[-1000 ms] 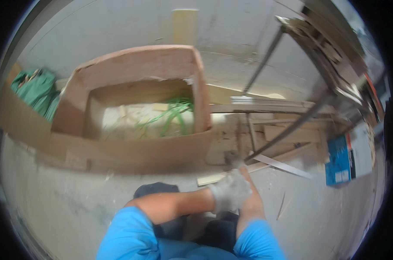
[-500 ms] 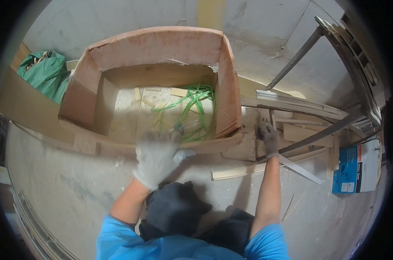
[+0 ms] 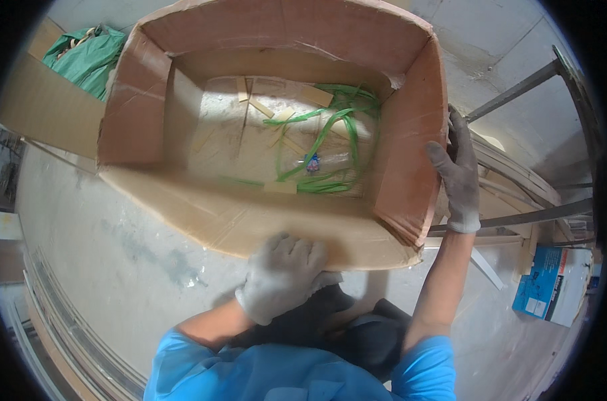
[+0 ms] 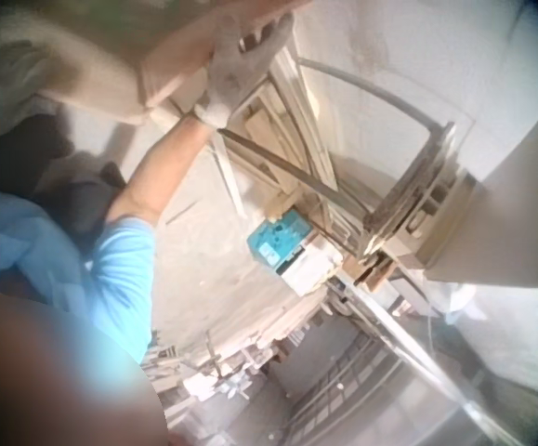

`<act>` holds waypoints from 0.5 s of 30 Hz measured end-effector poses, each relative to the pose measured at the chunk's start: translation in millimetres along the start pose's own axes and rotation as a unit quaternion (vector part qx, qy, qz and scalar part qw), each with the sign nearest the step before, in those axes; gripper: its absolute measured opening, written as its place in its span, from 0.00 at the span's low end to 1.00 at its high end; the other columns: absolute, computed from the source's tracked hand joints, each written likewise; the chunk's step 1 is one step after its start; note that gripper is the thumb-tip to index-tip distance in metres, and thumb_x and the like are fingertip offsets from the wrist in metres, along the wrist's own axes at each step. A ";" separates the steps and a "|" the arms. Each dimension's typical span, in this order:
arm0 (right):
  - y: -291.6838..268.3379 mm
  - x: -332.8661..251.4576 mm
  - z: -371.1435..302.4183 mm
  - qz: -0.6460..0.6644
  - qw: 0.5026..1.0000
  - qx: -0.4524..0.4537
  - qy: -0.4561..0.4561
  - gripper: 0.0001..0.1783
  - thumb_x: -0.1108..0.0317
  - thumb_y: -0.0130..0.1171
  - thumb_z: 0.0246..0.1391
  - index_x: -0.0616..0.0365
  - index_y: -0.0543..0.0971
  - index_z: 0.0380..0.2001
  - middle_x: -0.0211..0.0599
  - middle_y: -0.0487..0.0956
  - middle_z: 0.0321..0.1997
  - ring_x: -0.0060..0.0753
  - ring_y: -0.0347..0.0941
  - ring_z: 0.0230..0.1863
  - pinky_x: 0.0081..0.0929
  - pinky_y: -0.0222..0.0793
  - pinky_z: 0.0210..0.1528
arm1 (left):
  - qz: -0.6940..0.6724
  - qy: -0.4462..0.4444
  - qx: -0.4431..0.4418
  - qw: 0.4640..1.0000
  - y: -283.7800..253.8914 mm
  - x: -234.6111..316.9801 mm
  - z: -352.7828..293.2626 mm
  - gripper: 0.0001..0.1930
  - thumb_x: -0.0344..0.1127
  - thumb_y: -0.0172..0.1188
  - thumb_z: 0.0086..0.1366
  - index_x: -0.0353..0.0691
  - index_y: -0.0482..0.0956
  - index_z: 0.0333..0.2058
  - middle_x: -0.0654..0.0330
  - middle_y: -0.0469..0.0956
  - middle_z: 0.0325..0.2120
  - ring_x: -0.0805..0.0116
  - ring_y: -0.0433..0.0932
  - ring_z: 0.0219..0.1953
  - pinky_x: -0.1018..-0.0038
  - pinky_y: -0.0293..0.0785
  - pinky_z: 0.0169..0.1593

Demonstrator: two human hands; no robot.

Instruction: The person assembles a curved wooden frame by inserting small wooden pieces into slots along the top edge. They repeatedly pick pieces from a cardboard box, fit them into the frame, and adjust their position. The person also handles a long white strip and places it on the frame.

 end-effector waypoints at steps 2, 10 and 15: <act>7.2 1.6 0.2 -0.012 1.000 0.005 0.014 0.42 0.60 0.65 0.54 0.68 0.60 0.67 0.53 0.70 0.64 0.39 0.69 0.62 0.31 0.64 0.63 | 0.002 -0.012 -0.029 1.000 -3.3 1.7 2.5 0.21 0.55 0.63 0.54 0.42 0.73 0.30 0.60 0.73 0.23 0.61 0.76 0.29 0.66 0.73 0.40; 0.2 7.7 -23.0 -0.091 0.996 0.009 0.004 0.39 0.73 0.55 0.52 0.71 0.58 0.67 0.54 0.70 0.64 0.37 0.68 0.63 0.29 0.60 0.65 | -0.164 0.013 -0.274 0.948 -59.8 -57.4 42.2 0.25 0.54 0.62 0.61 0.40 0.79 0.48 0.53 0.81 0.37 0.52 0.80 0.41 0.61 0.74 0.47; 1.1 3.6 -31.6 -0.126 0.991 0.027 0.035 0.40 0.73 0.57 0.49 0.70 0.60 0.67 0.55 0.70 0.65 0.40 0.66 0.66 0.31 0.57 0.67 | 0.220 0.022 -0.375 0.900 -15.5 -187.8 155.9 0.21 0.52 0.59 0.63 0.44 0.82 0.47 0.54 0.81 0.45 0.52 0.80 0.49 0.58 0.75 0.50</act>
Point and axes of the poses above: each hand's wrist, its own z-axis towards the middle knuckle, its own y-axis out of the palm, x = y × z, the point moved 1 cm from there along z, towards the middle knuckle
